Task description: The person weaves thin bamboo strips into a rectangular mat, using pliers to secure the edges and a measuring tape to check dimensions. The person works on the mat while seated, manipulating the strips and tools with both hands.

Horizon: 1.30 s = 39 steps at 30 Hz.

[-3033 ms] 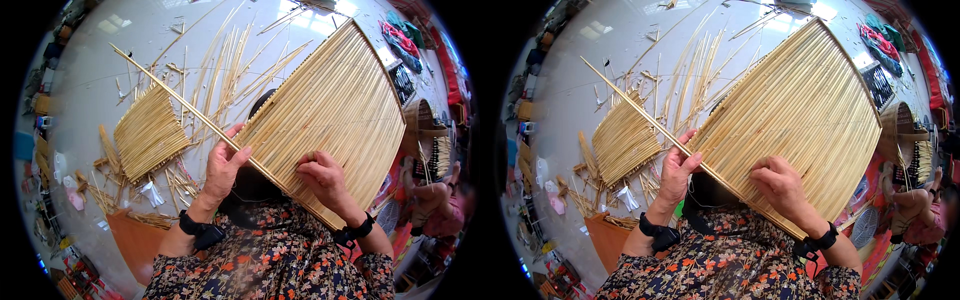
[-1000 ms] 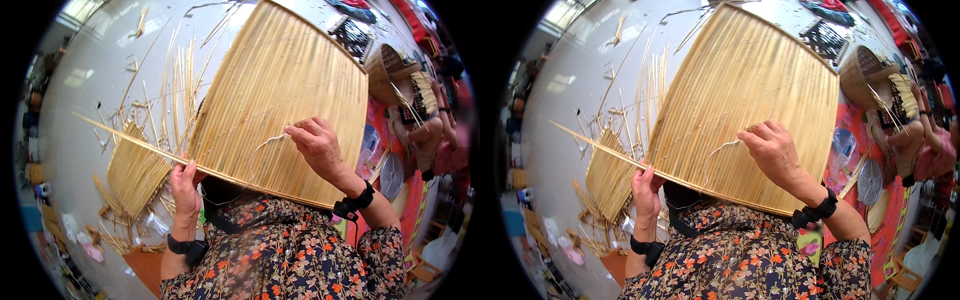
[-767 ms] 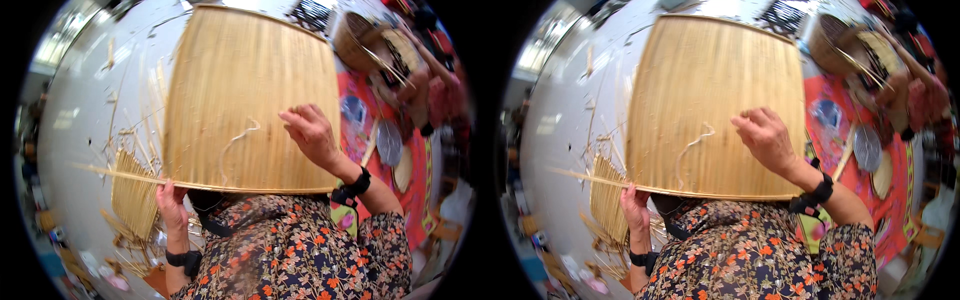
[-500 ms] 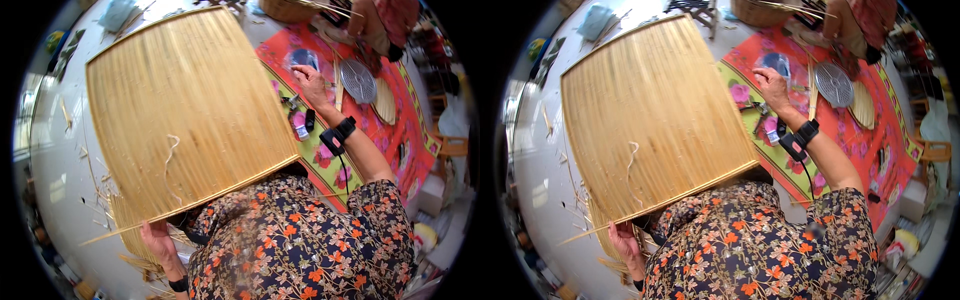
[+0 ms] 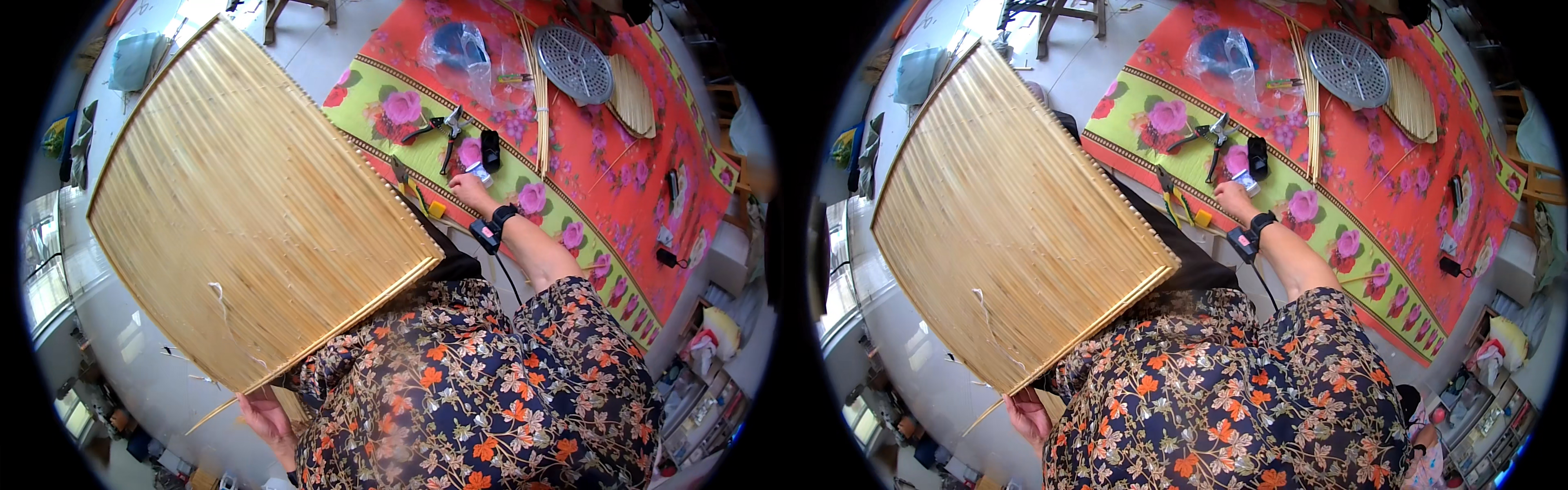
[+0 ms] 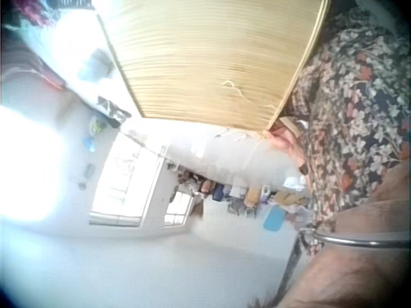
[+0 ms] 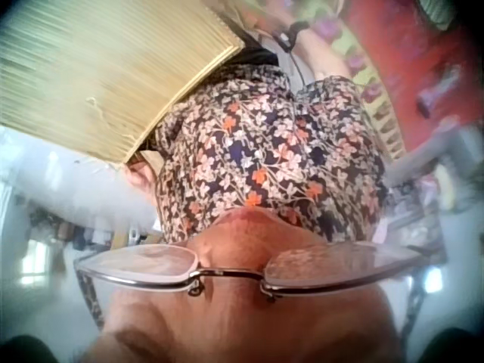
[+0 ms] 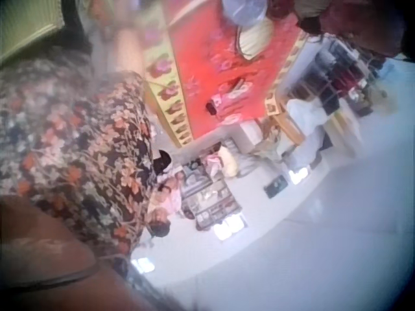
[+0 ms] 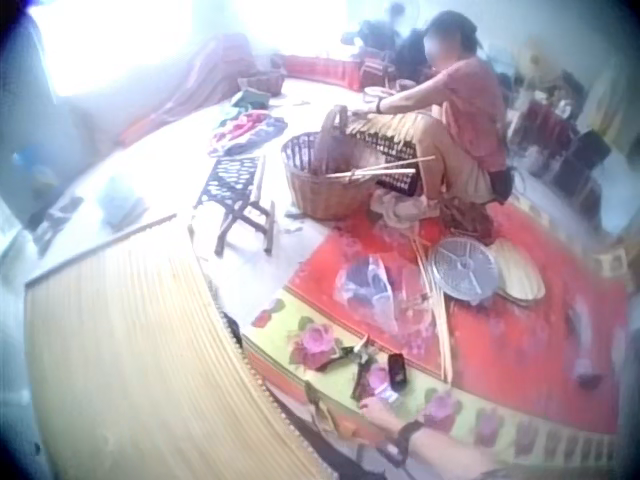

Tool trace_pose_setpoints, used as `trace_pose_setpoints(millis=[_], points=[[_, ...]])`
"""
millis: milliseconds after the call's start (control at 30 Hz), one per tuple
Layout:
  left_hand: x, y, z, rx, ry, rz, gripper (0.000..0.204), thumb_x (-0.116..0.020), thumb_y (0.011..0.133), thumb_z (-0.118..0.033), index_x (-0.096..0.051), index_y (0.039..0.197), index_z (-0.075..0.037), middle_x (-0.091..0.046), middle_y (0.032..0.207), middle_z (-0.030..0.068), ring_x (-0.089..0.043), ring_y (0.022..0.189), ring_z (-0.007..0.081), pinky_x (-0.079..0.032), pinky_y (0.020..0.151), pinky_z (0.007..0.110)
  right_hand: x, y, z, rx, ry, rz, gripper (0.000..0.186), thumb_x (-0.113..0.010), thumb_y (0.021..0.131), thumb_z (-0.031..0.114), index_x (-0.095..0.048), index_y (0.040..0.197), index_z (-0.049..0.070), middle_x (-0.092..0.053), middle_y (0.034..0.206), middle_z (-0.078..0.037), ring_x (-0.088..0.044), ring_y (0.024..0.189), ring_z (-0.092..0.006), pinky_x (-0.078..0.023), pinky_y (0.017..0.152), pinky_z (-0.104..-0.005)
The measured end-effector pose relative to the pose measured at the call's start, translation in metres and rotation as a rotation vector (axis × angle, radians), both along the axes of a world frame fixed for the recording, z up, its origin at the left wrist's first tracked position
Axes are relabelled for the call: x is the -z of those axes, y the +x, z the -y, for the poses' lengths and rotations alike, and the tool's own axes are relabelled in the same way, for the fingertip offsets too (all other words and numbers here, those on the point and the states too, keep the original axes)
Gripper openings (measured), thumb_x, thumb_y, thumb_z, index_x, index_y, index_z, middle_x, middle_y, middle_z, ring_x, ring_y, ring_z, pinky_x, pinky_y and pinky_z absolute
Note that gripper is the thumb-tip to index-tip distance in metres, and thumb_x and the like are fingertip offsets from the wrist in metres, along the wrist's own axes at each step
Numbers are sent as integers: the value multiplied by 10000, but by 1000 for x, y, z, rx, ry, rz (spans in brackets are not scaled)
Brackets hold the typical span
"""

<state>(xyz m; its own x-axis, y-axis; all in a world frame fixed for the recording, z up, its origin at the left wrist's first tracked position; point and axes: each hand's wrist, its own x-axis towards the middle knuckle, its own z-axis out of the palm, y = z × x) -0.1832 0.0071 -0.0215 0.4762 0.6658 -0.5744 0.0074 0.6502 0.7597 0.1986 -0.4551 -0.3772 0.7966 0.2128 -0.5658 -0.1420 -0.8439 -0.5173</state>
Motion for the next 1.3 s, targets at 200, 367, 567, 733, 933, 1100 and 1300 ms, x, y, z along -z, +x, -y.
trace_pose_setpoints(millis=[200, 367, 567, 733, 933, 1100, 1300], points=[[-17, -11, 3, 2, -13, -35, 421, -447, 1040, -276, -491, 1345, 10, -541, 1378, 176, -513, 1282, 262, -355, 1157, 391, -12, -25, -46, -58, 114, -75, 169, -608, 771, 154, -688, 871, 44, -675, 870, -206, -650, 869, -382, -507, 758, -475], [-22, -17, 8, -72, -40, -43, 475, -509, 1012, -241, -430, 1414, -2, -504, 1422, 181, -486, 1313, 278, -345, 1156, 411, -19, -25, -65, -91, 73, 8, 163, -568, 792, 116, -684, 877, 39, -663, 898, -218, -642, 869, -395, -502, 766, -479], [-23, -27, 15, -137, -40, -73, 491, -536, 1003, -246, -429, 1416, -4, -486, 1441, 169, -474, 1323, 271, -336, 1162, 412, -15, -24, -51, -106, 162, -64, 195, -591, 784, 113, -687, 920, 11, -675, 893, -205, -658, 877, -364, -510, 800, -434], [-21, -35, 15, -171, -44, -89, 491, -538, 1002, -241, -427, 1418, -4, -476, 1451, 163, -462, 1332, 274, -334, 1164, 409, -8, -27, -42, -158, 241, -14, 182, -590, 779, 83, -690, 913, 11, -693, 863, -166, -670, 843, -328, -519, 773, -396], [-29, -33, 20, -165, -37, -66, 484, -534, 1004, -237, -431, 1414, -2, -472, 1454, 164, -454, 1337, 281, -332, 1166, 413, -15, 18, -77, -96, 273, -10, 194, -586, 800, 127, -699, 938, 48, -683, 905, -175, -660, 883, -340, -510, 786, -419], [-31, -33, 23, -175, -47, -60, 487, -552, 994, -218, -432, 1412, -1, -471, 1454, 166, -452, 1340, 282, -336, 1165, 418, -7, 28, -111, -476, 300, -27, 217, -600, 788, 145, -703, 962, 66, -669, 982, -160, -641, 965, -343, -503, 827, -429], [-25, -45, 21, -171, -51, -65, 506, -569, 984, -211, -419, 1418, 3, -468, 1455, 173, -450, 1342, 282, -335, 1166, 418, -9, 36, -72, -551, 379, -216, 205, -661, 776, 176, -684, 938, 52, -679, 844, -130, -657, 846, -320, -516, 760, -396]])
